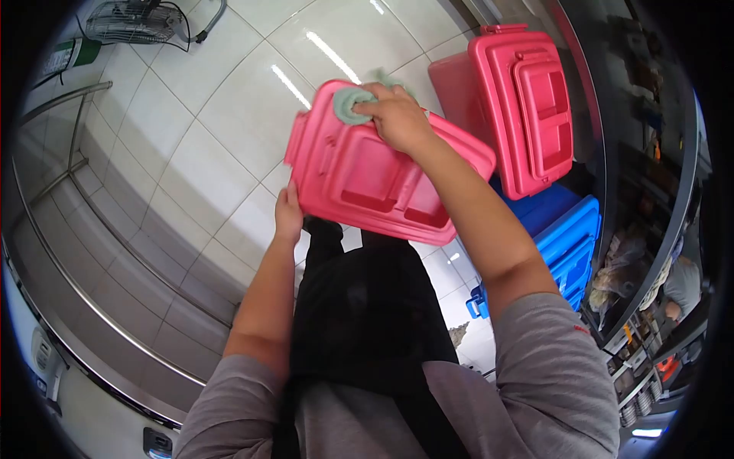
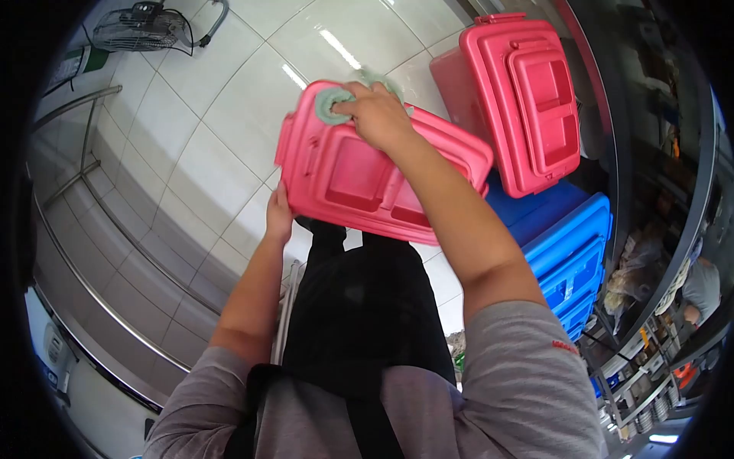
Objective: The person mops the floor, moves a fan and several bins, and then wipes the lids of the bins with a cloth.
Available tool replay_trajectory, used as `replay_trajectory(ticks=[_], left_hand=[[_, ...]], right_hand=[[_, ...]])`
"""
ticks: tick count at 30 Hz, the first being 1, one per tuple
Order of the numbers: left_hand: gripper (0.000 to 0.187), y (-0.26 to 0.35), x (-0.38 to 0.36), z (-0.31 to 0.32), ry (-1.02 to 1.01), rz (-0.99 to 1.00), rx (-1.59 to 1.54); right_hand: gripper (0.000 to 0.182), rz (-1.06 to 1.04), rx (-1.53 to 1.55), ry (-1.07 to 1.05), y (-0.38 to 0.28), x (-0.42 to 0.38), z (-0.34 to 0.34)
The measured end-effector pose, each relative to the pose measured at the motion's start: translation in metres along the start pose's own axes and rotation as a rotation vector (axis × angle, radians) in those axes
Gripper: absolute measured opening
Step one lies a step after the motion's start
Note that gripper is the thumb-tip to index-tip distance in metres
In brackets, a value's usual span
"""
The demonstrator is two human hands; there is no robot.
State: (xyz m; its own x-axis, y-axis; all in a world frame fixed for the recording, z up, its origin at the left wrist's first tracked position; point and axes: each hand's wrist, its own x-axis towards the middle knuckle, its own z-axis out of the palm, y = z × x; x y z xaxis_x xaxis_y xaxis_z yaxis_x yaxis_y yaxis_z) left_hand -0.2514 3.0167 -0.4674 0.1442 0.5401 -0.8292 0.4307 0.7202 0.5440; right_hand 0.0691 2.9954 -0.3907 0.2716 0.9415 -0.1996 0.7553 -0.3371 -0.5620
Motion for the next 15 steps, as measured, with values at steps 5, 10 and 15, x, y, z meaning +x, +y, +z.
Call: replay_trajectory(ticks=[5, 10, 15], left_hand=[[0.066, -0.057, -0.063, -0.049, -0.105, -0.209, 0.045], [0.076, -0.095, -0.091, -0.069, -0.256, -0.465, 0.259], [0.076, -0.103, -0.092, -0.081, -0.334, -0.504, 0.38]], right_hand=[[0.035, 0.118, -0.224, 0.16, 0.071, -0.082, -0.033], [0.032, 0.378, -0.127, 0.464, 0.1, -0.201, 0.03], [0.042, 0.891, 0.031, 0.577, -0.03, -0.241, 0.145]])
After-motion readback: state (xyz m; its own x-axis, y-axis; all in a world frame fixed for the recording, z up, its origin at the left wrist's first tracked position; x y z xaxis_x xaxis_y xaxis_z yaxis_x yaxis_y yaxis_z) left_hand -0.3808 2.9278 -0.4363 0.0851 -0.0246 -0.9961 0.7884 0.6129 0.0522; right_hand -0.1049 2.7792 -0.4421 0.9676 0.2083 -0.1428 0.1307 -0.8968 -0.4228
